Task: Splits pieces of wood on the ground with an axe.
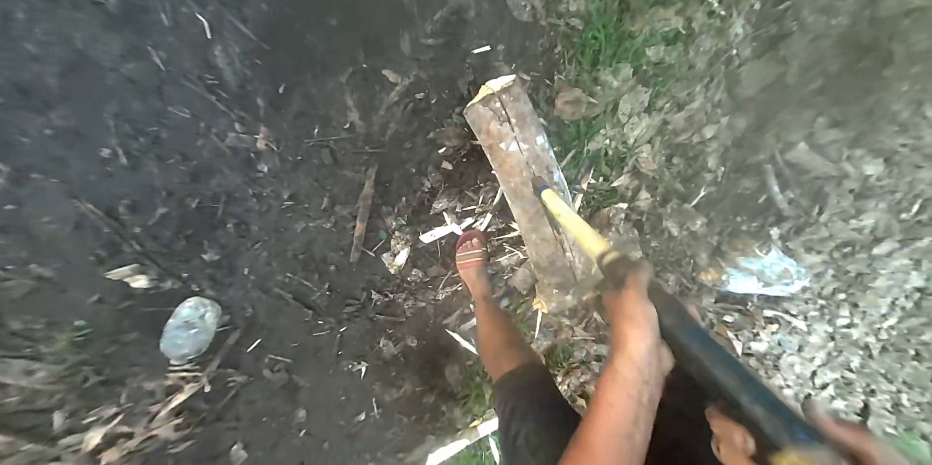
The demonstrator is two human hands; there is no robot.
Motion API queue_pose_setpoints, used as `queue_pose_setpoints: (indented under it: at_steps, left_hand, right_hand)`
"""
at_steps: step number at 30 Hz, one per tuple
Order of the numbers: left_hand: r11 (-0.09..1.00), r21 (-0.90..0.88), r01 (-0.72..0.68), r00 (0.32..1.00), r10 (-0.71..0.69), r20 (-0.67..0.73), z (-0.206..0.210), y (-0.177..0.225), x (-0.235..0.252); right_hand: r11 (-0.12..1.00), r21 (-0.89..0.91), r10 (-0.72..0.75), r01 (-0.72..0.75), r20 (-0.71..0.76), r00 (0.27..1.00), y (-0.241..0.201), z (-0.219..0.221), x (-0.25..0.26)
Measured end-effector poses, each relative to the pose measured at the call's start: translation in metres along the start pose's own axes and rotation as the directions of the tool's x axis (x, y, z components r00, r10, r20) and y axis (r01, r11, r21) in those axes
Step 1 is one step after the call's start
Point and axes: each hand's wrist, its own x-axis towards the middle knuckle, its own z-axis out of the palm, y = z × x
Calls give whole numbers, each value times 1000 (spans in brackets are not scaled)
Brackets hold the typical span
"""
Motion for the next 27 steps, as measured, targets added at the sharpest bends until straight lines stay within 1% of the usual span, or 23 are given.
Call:
queue_pose_setpoints:
  at_steps: [2, 4, 5, 6, 8, 10, 12, 14, 16, 17, 18, 19, 20, 21, 22, 23, 24, 25, 26, 27]
  left_hand:
    - [999, 2, -33, 999, 33, -1, 19, 26, -5]
    - [992, 59, -115, 992, 111, 62, 31, 60, -6]
    - [982, 123, -144, 986, 131, 106, 31, 73, -6]
    - [973, 162, -166, 979, 142, 148, 31, 84, -4]
    - [976, 129, -176, 972, 151, 182, 45, 98, 3]
    - [974, 141, -179, 966, 148, 211, 55, 98, 8]
    - [965, 143, -221, 956, 186, 227, 55, 89, 8]
    - [946, 119, -301, 927, 260, 271, 50, 84, 7]
    - [902, 152, -403, 885, 342, 317, 32, 82, 8]
    - [877, 181, -446, 864, 369, 342, 22, 81, 8]
    - [857, 184, -481, 845, 398, 357, 17, 79, 8]
    - [844, 173, -507, 829, 424, 363, 14, 75, 10]
    - [843, 155, -514, 824, 436, 362, 15, 71, 13]
    - [858, 120, -499, 833, 437, 341, 19, 66, 16]
    - [884, 94, -457, 853, 406, 327, 23, 63, 15]
    - [907, 76, -415, 876, 375, 304, 27, 62, 11]
    - [919, 68, -389, 892, 357, 276, 32, 60, 6]
    - [923, 73, -377, 906, 351, 238, 36, 59, 4]
    - [931, 80, -356, 920, 334, 203, 37, 60, 10]
    - [934, 108, -342, 928, 317, 198, 35, 60, 20]
  right_hand:
    - [994, -105, -3, 7, 33, 999, -22, 34, 13]
    - [950, -300, -47, 88, 142, 989, -42, 68, 43]
    - [919, -370, -73, 136, 181, 981, -48, 82, 56]
    - [887, -423, -109, 184, 194, 975, -52, 96, 68]
    - [843, -481, -194, 242, 147, 970, -61, 115, 80]
    - [817, -507, -221, 275, 166, 961, -72, 110, 82]
    - [796, -528, -216, 294, 205, 955, -74, 97, 79]
    - [777, -563, -180, 281, 229, 957, -74, 92, 80]
    - [766, -583, -127, 270, 276, 953, -70, 90, 85]
    - [755, -590, -112, 287, 315, 943, -67, 88, 88]
    - [731, -594, -139, 335, 351, 926, -64, 85, 90]
    - [678, -607, -198, 414, 392, 898, -61, 79, 90]
    - [570, -634, -288, 524, 443, 849, -61, 72, 89]
    - [383, -676, -385, 630, 503, 773, -63, 63, 86]
    - [126, -712, -473, 691, 569, 672, -67, 54, 82]
    - [-74, -716, -516, 694, 623, 588, -71, 45, 76]
    - [-188, -699, -524, 690, 665, 532, -73, 41, 70]
    - [-264, -670, -537, 694, 700, 471, -74, 39, 66]
    - [-322, -622, -568, 714, 730, 380, -71, 38, 67]
    - [-373, -548, -611, 748, 752, 246, -66, 41, 74]
